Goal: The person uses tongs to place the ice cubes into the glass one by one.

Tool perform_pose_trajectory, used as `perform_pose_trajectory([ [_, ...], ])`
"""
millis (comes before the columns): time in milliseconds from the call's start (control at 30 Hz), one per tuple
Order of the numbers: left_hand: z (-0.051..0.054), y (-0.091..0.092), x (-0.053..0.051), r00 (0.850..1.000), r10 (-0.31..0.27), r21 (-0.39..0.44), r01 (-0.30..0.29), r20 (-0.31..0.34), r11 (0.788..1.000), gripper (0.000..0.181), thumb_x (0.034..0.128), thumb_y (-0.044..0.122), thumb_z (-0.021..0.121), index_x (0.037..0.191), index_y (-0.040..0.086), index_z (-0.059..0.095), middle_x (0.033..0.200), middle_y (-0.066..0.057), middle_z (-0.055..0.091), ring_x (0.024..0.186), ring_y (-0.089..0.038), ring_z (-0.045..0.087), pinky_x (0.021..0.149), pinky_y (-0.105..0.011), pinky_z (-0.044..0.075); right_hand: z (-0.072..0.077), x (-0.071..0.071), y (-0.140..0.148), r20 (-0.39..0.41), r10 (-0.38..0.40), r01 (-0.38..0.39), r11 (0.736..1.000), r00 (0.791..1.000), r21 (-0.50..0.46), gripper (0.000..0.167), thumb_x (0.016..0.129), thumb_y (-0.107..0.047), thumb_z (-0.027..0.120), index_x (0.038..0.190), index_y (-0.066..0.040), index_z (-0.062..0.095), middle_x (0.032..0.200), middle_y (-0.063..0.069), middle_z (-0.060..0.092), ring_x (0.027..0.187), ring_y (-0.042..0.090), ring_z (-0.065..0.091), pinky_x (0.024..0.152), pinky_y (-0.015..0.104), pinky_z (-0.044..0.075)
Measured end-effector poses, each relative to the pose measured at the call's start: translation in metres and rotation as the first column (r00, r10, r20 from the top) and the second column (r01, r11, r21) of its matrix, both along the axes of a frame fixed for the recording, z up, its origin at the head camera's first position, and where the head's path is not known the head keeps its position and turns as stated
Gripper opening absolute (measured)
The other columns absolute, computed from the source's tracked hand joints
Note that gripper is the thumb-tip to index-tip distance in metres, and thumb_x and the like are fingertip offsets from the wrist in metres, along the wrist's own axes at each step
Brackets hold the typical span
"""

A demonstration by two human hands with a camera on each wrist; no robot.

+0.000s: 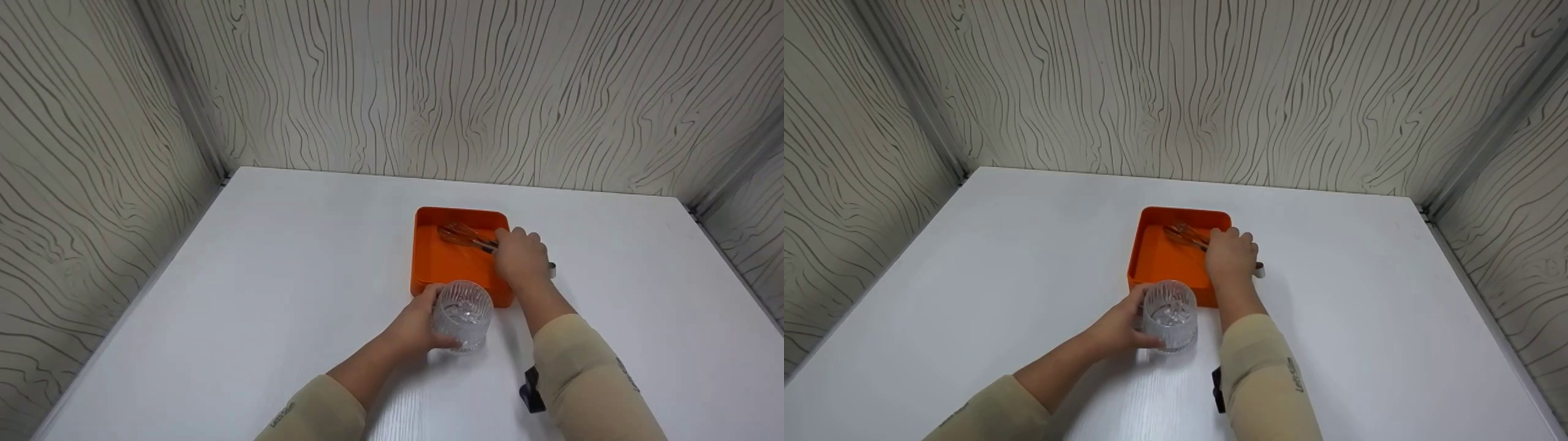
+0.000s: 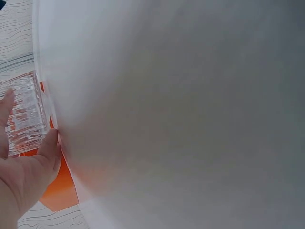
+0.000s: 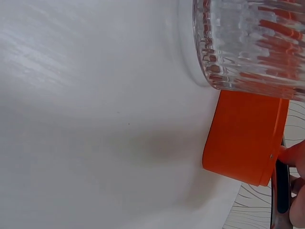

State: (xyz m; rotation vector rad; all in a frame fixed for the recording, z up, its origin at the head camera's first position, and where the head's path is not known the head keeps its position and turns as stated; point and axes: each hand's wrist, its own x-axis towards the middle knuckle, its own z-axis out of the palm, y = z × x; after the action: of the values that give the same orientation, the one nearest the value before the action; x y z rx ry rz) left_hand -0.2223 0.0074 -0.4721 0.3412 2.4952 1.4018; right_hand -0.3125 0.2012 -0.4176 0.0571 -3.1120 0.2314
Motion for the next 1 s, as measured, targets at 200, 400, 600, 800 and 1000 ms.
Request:
perform_pose_trajectory([
  [200, 0.0014, -0.0012, 0.0003, 1.0, -0.019, 0.01, 0.02, -0.021, 1.0, 0.08, 0.0623, 0.023, 0.084, 0.125, 0.031, 0.036, 0.122, 0.01, 0.048, 0.113, -0.015, 0.046, 0.101, -0.042, 0.037, -0.001, -0.0003, 0.001, -0.025, 0.006, -0.006, 1.0, 1.0, 0.01, 0.019, 0.09, -0.013, 0.052, 0.107, -0.007, 0.054, 0.092, 0.021, 0.049, 0.084, 0.038, 0.045, 0.072, 0.048, 0.044],
  [400, 0.0013, -0.0014, 0.0007, 1.0, -0.019, 0.016, 0.02, -0.016, 1.0, 0.079, 0.0628, 0.024, 0.084, 0.125, 0.032, 0.036, 0.122, 0.01, 0.048, 0.113, -0.014, 0.046, 0.101, -0.042, 0.037, -0.0004, -0.0008, 0.0002, 0.001, -0.005, 0.005, 1.0, 1.0, -0.003, 0.022, 0.091, -0.012, 0.05, 0.112, -0.008, 0.053, 0.094, 0.02, 0.049, 0.086, 0.037, 0.044, 0.073, 0.049, 0.044],
  [600, 0.0008, -0.0014, 0.0003, 1.0, -0.013, 0.016, 0.013, -0.011, 1.0, 0.08, 0.0626, 0.025, 0.084, 0.125, 0.033, 0.035, 0.122, 0.011, 0.048, 0.114, -0.014, 0.046, 0.101, -0.042, 0.037, -0.0001, -0.0015, -0.0005, 0.027, -0.027, 0.028, 0.999, 0.999, -0.02, 0.024, 0.091, -0.01, 0.05, 0.115, -0.009, 0.052, 0.096, 0.019, 0.048, 0.088, 0.037, 0.043, 0.074, 0.051, 0.045],
  [800, 0.0002, -0.0006, 0.0001, 1.0, -0.008, 0.016, 0.008, -0.004, 1.0, 0.08, 0.0627, 0.025, 0.084, 0.125, 0.034, 0.035, 0.122, 0.011, 0.048, 0.113, -0.014, 0.046, 0.101, -0.043, 0.037, -0.001, -0.001, 0.0014, 0.014, -0.027, 0.027, 0.999, 1.0, -0.026, 0.022, 0.092, -0.012, 0.05, 0.113, -0.01, 0.054, 0.094, 0.019, 0.049, 0.087, 0.037, 0.043, 0.073, 0.048, 0.045],
  [1000, 0.0, -0.0005, 0.0001, 1.0, -0.002, -0.002, 0.002, 0.002, 1.0, 0.08, 0.0622, 0.026, 0.084, 0.124, 0.036, 0.035, 0.121, 0.014, 0.048, 0.114, -0.012, 0.046, 0.102, -0.041, 0.036, -0.0017, 0.0008, 0.0068, 0.004, -0.027, 0.027, 0.999, 1.0, -0.046, 0.019, 0.09, -0.012, 0.051, 0.108, -0.01, 0.056, 0.09, 0.017, 0.051, 0.083, 0.035, 0.045, 0.067, 0.044, 0.045],
])
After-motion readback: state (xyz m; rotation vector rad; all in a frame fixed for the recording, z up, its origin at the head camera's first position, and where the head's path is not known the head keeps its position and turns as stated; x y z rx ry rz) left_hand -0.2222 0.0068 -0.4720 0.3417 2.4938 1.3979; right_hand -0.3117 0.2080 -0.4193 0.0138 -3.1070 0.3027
